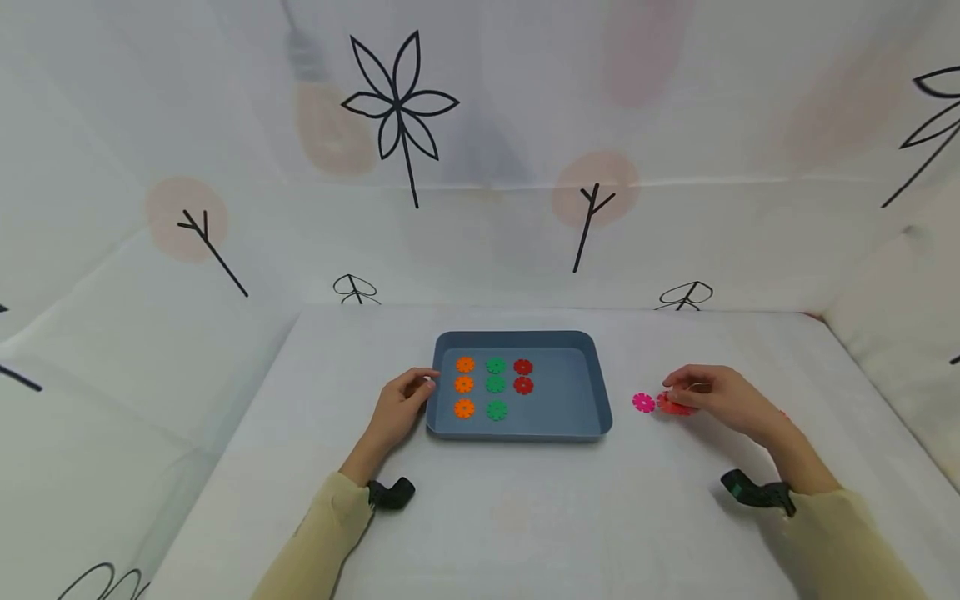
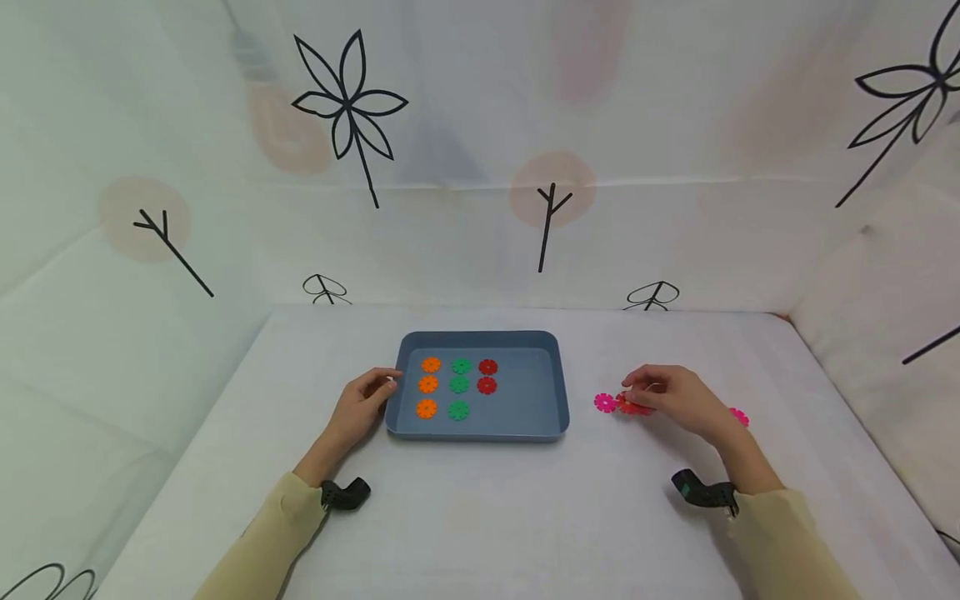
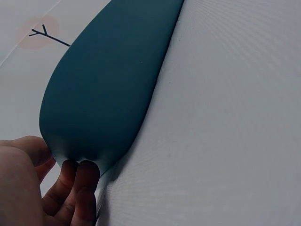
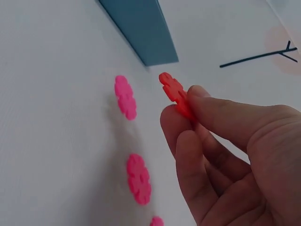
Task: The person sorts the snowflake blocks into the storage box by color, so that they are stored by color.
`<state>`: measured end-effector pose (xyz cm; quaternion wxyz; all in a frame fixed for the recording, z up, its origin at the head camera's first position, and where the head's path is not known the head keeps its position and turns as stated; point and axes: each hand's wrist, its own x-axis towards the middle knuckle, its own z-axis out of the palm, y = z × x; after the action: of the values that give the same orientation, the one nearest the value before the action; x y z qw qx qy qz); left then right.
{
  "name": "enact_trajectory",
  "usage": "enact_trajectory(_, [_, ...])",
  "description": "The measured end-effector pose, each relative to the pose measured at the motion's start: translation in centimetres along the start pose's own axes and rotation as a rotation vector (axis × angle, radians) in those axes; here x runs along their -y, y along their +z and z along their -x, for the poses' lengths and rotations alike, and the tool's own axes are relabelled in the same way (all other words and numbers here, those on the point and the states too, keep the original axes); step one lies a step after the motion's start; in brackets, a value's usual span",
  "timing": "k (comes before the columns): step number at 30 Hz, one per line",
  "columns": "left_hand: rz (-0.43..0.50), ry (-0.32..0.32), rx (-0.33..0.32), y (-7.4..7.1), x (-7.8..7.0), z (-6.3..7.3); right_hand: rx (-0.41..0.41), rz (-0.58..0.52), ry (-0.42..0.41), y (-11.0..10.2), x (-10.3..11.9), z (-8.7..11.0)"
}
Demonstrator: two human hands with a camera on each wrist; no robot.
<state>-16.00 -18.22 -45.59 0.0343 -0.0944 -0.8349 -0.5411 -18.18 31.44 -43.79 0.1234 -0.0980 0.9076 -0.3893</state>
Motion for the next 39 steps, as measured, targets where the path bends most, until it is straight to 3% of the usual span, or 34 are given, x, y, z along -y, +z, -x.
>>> enact_trajectory(10, [-0.008,0.001,-0.006,0.1,-0.2,0.0,0.011,-0.051,-0.059,0.3,1.4,-1.3])
enact_trajectory(21, [-0.013,-0.021,0.007,-0.1,-0.2,-0.2,0.034,-0.097,-0.052,0.8,3.7,-3.4])
enact_trajectory(30, [-0.018,-0.004,0.002,-0.1,-0.1,-0.2,0.030,-0.055,-0.133,1.4,5.7,-5.5])
enact_trajectory(39, [-0.012,0.011,-0.011,0.1,0.2,0.0,0.083,-0.100,-0.206,2.9,7.7,-7.6])
